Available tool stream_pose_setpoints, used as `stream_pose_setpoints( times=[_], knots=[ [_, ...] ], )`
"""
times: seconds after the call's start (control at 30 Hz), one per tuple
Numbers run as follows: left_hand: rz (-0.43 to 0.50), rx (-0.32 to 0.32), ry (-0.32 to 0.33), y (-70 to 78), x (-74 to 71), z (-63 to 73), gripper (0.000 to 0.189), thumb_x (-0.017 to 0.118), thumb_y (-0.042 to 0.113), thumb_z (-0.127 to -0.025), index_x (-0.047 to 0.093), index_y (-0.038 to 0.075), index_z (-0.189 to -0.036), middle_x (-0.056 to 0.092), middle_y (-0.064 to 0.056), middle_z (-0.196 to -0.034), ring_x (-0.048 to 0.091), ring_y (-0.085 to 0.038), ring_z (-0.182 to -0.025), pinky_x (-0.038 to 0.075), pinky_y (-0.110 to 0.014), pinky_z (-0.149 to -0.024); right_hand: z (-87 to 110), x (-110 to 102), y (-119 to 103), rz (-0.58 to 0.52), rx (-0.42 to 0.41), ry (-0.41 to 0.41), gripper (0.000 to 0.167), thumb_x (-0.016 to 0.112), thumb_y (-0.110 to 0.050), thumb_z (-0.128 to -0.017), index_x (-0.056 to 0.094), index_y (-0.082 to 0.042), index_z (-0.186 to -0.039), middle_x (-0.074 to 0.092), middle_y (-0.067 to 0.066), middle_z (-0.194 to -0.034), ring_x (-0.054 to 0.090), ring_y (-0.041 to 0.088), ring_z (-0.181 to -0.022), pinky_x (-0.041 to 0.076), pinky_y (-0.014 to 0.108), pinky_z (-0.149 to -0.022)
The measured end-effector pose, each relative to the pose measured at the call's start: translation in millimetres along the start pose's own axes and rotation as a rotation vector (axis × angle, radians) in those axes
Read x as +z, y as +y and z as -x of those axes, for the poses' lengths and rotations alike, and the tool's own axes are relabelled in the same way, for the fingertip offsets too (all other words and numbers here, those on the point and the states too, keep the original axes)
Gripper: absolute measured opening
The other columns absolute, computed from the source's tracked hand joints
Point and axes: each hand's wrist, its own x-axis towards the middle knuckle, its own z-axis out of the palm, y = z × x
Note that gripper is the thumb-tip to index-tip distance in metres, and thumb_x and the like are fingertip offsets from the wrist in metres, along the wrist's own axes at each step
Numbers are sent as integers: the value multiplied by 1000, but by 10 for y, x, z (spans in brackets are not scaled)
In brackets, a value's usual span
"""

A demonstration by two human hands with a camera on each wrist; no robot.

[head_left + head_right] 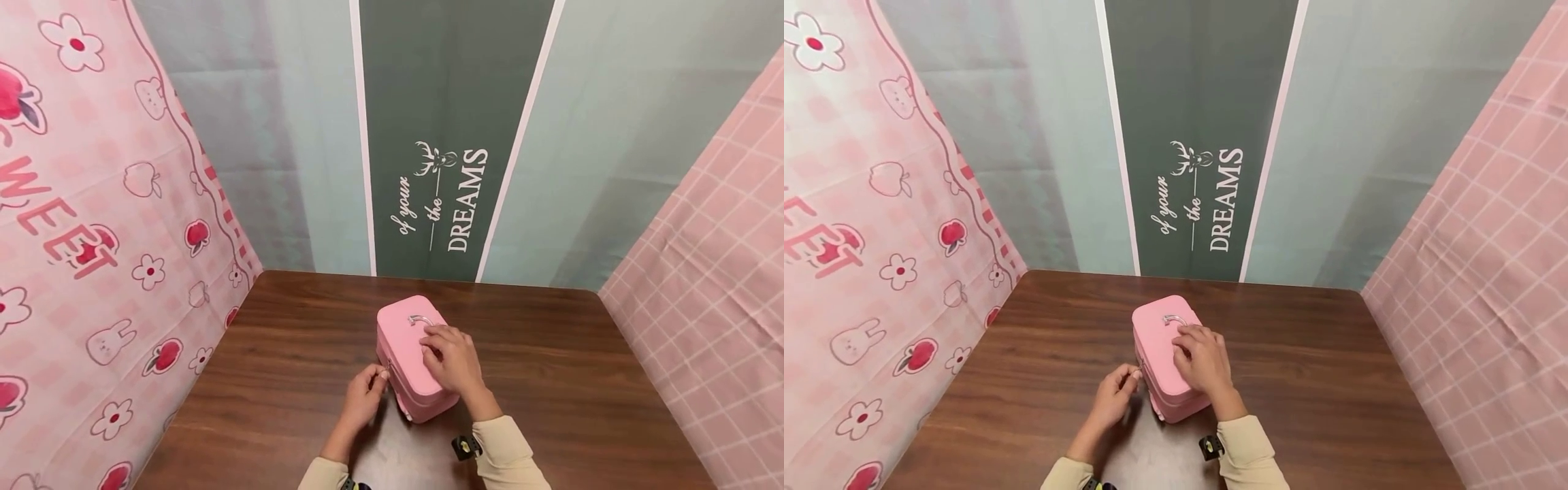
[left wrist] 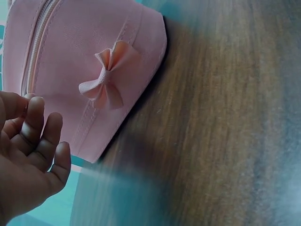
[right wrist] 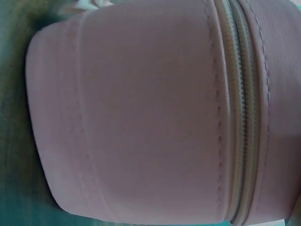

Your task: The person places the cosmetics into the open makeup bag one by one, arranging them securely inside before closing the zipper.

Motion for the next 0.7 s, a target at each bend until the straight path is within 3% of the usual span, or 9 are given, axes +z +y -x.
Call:
stream_pose_setpoints(
  times=[0.2,0.37,0.53,0.7],
  knots=[
    [-21,22,22,13,63,-38,11,57,8,-91,60,2,-82,48,8,-62,44,-3,-55,39,-23,-51,33,24,-51,44,55,114,12,69,-17,-77,75,-13,-87,67,2,-104,58,25,-96,45,45,-69],
    [-54,10,19,34,76,-63,9,57,8,-90,62,5,-82,47,9,-62,43,-3,-56,38,-22,-52,16,83,-133,92,113,193,10,68,-16,-78,74,-11,-84,68,4,-102,59,27,-93,44,50,-66],
    [-30,4,-14,51,73,-36,10,56,8,-91,62,5,-84,52,3,-64,46,-4,-59,40,-23,-55,-16,152,-238,149,251,227,11,66,-16,-80,73,-9,-85,67,7,-106,56,31,-96,43,52,-68],
    [-3,-20,-54,53,59,0,12,55,8,-92,62,2,-84,57,-10,-67,48,-5,-59,42,-23,-54,-76,202,-324,166,423,213,14,62,-19,-83,71,-9,-88,63,8,-113,49,32,-103,35,59,-81]
  ],
)
